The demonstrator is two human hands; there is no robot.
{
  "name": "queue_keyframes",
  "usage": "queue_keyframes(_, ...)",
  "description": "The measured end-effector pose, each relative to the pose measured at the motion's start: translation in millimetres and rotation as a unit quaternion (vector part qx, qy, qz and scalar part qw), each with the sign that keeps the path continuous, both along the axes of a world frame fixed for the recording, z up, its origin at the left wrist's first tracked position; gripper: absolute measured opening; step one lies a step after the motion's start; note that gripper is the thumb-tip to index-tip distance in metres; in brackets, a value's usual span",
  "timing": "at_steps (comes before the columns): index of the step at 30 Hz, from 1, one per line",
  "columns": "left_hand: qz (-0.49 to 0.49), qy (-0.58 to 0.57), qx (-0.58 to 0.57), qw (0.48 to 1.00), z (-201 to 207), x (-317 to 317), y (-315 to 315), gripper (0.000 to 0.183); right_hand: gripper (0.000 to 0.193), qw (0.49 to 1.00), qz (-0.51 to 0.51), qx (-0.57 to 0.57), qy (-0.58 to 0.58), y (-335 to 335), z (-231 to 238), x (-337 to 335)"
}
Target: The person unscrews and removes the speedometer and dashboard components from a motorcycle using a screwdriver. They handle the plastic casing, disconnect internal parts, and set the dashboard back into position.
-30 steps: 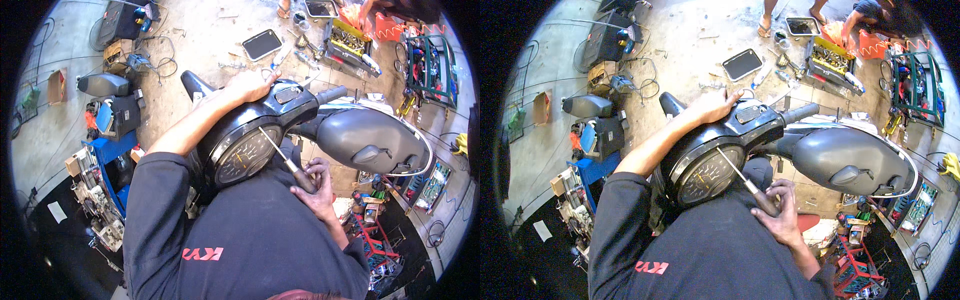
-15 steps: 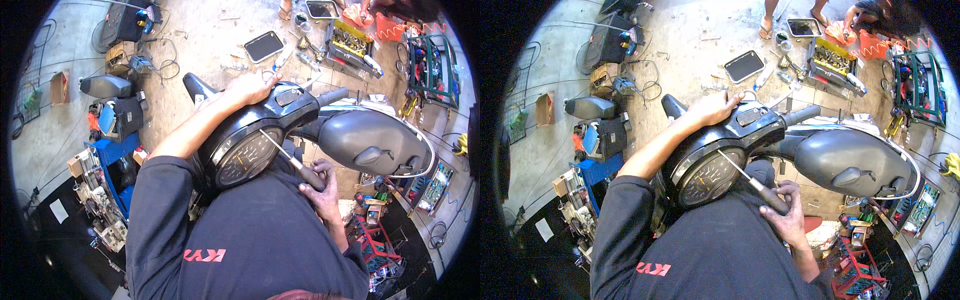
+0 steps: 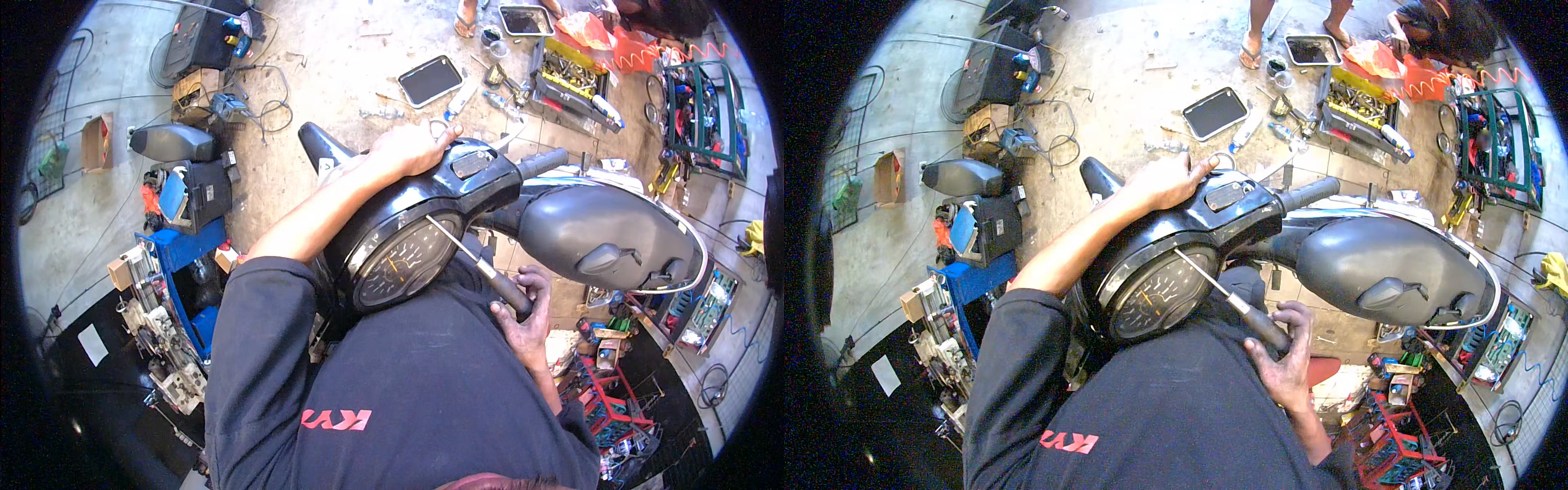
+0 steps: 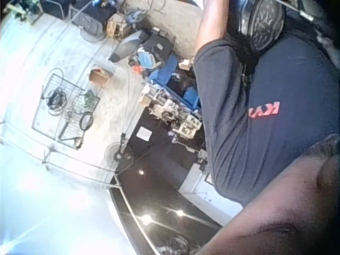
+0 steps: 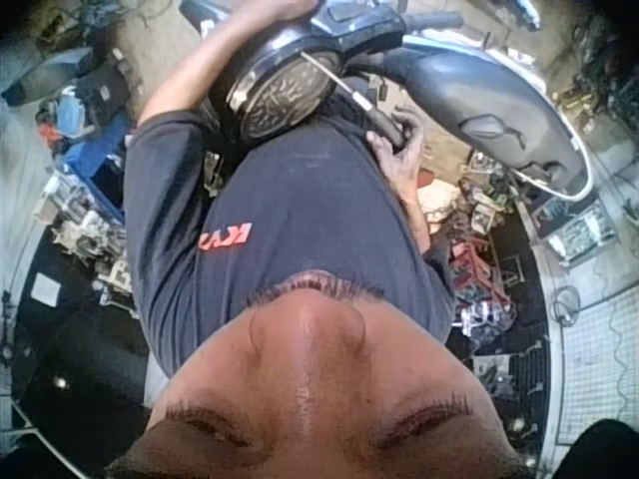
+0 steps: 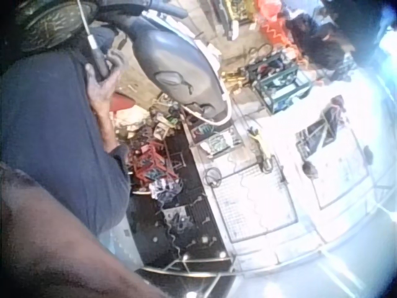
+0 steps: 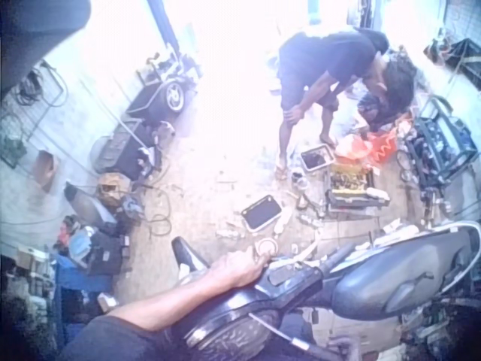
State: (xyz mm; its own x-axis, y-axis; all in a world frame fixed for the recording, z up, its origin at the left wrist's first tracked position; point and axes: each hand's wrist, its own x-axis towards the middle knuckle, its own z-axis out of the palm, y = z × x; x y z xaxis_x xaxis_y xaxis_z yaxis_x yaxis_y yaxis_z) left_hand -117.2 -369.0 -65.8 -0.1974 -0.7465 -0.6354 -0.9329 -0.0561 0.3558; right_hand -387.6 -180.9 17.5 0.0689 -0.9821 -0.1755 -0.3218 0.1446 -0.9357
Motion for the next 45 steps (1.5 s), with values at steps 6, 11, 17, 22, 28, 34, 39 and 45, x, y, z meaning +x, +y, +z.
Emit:
queue_keyframes(6, 0.040, 0.018, 0.032, 0.999, 31.0, -5.5, -4.6, 0.081, 0.038, 0.996, 0.031, -0.016, 0.084, 8.2, -7.2, -8.6)
queue_keyframes(11, 0.090, 0.007, 0.053, 0.994, 37.4, -6.3, -3.4, 0.087, 0.040, 0.995, -0.006, 0.083, 0.052, 14.8, -9.5, -9.0)
queue_keyframes(17, 0.092, 0.010, 0.050, 0.994, 36.2, -5.5, -2.8, 0.088, 0.038, 0.998, 0.017, -0.054, 0.040, 7.2, -11.2, -4.4)
queue_keyframes(22, 0.089, 0.011, 0.047, 0.995, 35.8, -6.3, -3.3, 0.087, 0.041, 0.993, 0.030, -0.021, 0.111, 10.8, -11.6, -10.7)
queue_keyframes(28, 0.080, -0.004, 0.051, 0.995, 42.9, -10.0, -4.9, 0.079, 0.040, 0.993, -0.039, 0.108, -0.003, 21.8, -10.0, -5.1)
queue_keyframes(34, 0.095, -0.009, 0.066, 0.993, 24.0, -5.6, -3.7, 0.082, 0.041, 0.989, 0.025, -0.086, 0.121, 9.6, -4.0, -3.1)
queue_keyframes(39, 0.067, -0.001, 0.028, 0.997, 9.1, -2.9, -3.1, 0.085, 0.034, 0.993, -0.003, 0.037, 0.112, 12.6, 2.8, -3.5)
queue_keyframes(45, 0.077, -0.005, 0.038, 0.996, 9.2, -1.6, -3.1, 0.089, 0.033, 0.994, -0.016, -0.079, 0.071, 9.4, -4.7, 4.2)
